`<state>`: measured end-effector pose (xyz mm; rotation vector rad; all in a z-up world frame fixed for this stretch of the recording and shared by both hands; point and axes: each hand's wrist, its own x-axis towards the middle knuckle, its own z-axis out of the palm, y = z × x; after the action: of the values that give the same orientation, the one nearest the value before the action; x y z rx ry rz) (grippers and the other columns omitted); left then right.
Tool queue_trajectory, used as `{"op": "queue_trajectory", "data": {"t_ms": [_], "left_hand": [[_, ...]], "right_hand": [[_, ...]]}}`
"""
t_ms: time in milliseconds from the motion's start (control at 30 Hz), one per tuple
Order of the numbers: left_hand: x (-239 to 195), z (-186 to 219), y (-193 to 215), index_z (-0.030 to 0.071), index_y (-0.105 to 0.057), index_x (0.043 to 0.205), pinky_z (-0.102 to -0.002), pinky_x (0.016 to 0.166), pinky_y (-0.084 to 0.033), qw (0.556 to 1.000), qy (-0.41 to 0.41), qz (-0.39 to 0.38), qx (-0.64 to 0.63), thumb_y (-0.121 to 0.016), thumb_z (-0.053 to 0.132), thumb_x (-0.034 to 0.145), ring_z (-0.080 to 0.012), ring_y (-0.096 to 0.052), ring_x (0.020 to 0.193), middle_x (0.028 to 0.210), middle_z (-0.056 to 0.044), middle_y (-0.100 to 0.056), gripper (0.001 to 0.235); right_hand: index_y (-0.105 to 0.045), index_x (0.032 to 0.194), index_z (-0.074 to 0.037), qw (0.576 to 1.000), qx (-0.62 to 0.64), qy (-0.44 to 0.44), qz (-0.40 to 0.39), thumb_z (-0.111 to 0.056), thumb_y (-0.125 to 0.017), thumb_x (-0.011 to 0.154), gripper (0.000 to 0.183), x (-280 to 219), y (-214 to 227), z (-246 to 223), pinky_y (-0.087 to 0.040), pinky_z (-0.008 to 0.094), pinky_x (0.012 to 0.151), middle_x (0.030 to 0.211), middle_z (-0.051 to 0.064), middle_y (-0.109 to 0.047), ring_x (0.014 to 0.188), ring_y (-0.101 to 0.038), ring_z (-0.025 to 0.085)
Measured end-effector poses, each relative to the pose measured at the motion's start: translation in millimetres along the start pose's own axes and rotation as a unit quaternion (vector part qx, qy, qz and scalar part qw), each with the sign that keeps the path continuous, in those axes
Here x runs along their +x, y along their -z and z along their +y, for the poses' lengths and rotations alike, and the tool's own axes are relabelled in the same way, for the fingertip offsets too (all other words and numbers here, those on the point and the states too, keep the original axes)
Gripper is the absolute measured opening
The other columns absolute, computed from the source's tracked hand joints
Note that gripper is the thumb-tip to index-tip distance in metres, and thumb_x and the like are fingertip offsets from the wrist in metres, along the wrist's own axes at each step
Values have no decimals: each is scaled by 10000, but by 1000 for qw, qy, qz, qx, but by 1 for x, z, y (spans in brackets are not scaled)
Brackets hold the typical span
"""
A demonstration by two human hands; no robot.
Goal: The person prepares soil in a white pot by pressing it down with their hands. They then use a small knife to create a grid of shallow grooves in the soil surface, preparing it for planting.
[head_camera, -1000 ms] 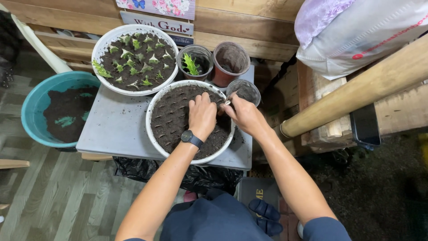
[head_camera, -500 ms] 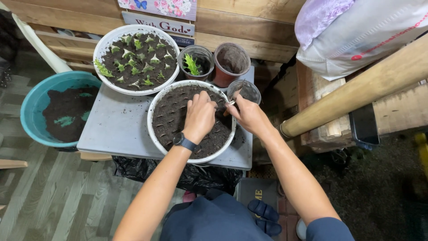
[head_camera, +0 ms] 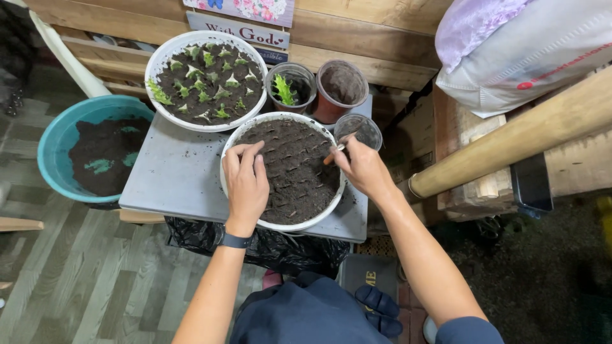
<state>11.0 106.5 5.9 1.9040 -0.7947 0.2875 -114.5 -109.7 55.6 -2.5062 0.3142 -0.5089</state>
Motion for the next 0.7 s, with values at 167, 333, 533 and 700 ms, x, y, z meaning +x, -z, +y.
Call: {"op": "queue_trajectory", "data": {"t_ms": [167, 333, 533, 700], "left_hand": [[-9, -7, -2, 6, -618, 1327, -447, 1053, -430, 1000, -8, 6, -17, -507, 14, 1045, -357, -524, 1207, 1240, -166, -541, 303], [-12, -6, 2, 13, -642, 1287, -418, 1036, -481, 997, 17, 41, -69, -449, -28, 1051, -325, -595, 1193, 1229, -149, -587, 308], [-14, -15, 0, 13, -653, 1254, -417, 1039, -481, 995, 7, 51, -82, -446, -48, 1020, -328, -613, 1171, 1208, -152, -616, 318], [-13, -13, 2, 14, -655, 1247, -413, 1013, -490, 995, 9, 55, -87, -453, -63, 999, -329, -621, 1144, 1194, -151, -622, 328]], "right_hand": [[-608, 1049, 13, 1000, -9, 1, -11, -215, -662, 1010, 238, -2, -7, -17, -561, 410, 714, 901, 140, -754, 823, -722, 337], [-629, 1017, -3, 998, 4, 54, 15, -194, -689, 984, 203, -6, -20, -29, -561, 410, 722, 898, 144, -742, 838, -725, 332], [-608, 1030, -8, 998, -11, 58, 34, -189, -688, 996, 201, 0, -25, -26, -563, 424, 726, 910, 152, -743, 844, -725, 348], [-578, 1041, 4, 998, -22, 52, 20, -196, -686, 998, 231, 4, -27, -31, -561, 438, 728, 891, 150, -751, 850, -725, 364]]}}
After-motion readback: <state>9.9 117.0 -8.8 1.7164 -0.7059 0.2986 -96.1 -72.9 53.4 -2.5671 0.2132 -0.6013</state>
